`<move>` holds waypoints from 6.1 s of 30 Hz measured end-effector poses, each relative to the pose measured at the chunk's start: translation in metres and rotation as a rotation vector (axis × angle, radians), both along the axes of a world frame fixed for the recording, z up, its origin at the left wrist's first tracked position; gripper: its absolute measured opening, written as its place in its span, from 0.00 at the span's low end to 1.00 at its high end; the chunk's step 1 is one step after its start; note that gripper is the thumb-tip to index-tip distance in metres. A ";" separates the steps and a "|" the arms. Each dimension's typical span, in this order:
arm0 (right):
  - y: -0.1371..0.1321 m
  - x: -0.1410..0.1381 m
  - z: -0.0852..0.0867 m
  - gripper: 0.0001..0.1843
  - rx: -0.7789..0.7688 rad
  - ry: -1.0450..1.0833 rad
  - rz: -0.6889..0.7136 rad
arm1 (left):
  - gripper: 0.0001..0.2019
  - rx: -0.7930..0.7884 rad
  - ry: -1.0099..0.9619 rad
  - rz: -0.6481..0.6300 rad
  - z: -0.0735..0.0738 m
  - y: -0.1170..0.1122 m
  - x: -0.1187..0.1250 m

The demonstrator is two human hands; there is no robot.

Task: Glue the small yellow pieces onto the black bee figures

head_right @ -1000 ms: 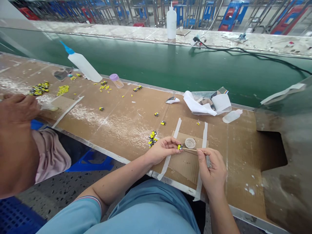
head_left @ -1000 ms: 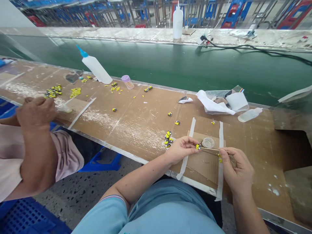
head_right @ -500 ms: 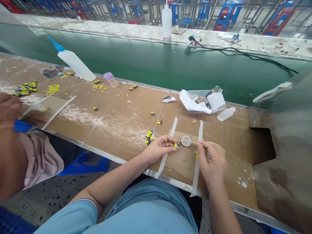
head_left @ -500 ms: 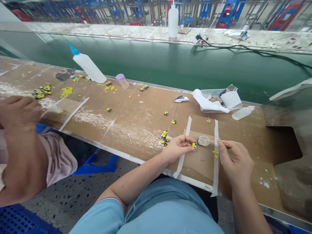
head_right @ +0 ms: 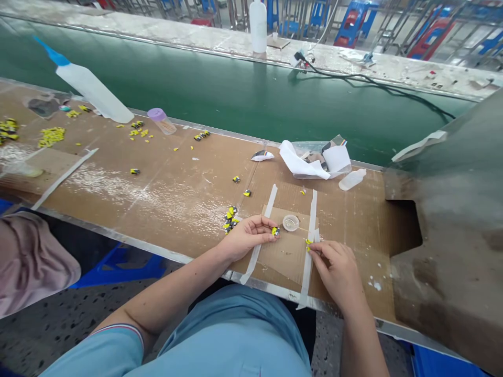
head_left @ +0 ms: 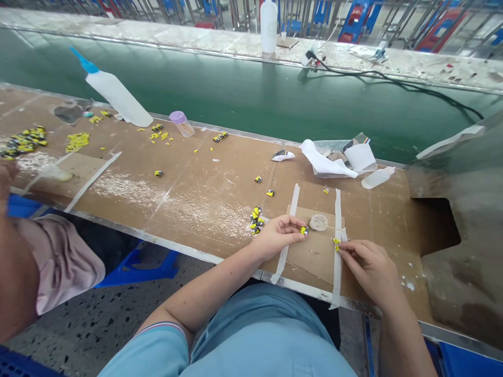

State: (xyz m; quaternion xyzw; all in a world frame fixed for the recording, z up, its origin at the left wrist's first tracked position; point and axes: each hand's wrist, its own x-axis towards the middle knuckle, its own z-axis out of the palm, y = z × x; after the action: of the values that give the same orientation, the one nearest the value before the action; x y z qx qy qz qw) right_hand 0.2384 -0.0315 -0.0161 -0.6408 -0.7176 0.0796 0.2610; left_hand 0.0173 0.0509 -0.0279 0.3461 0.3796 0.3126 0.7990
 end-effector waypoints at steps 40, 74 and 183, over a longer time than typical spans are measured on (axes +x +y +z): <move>-0.003 -0.015 -0.014 0.13 -0.122 0.520 -0.163 | 0.23 0.014 -0.025 -0.018 0.001 0.000 0.000; 0.008 -0.076 0.000 0.09 0.305 0.098 -0.002 | 0.25 -0.043 -0.121 -0.080 -0.003 -0.007 0.003; 0.008 -0.067 -0.010 0.23 0.496 0.064 0.147 | 0.24 -0.115 -0.119 -0.087 0.002 -0.008 0.005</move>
State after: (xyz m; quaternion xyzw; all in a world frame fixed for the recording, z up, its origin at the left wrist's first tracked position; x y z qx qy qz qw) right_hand 0.1719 -0.0230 -0.0260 -0.5005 -0.7511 -0.0596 0.4264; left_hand 0.0222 0.0434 -0.0261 0.2969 0.3335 0.2752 0.8514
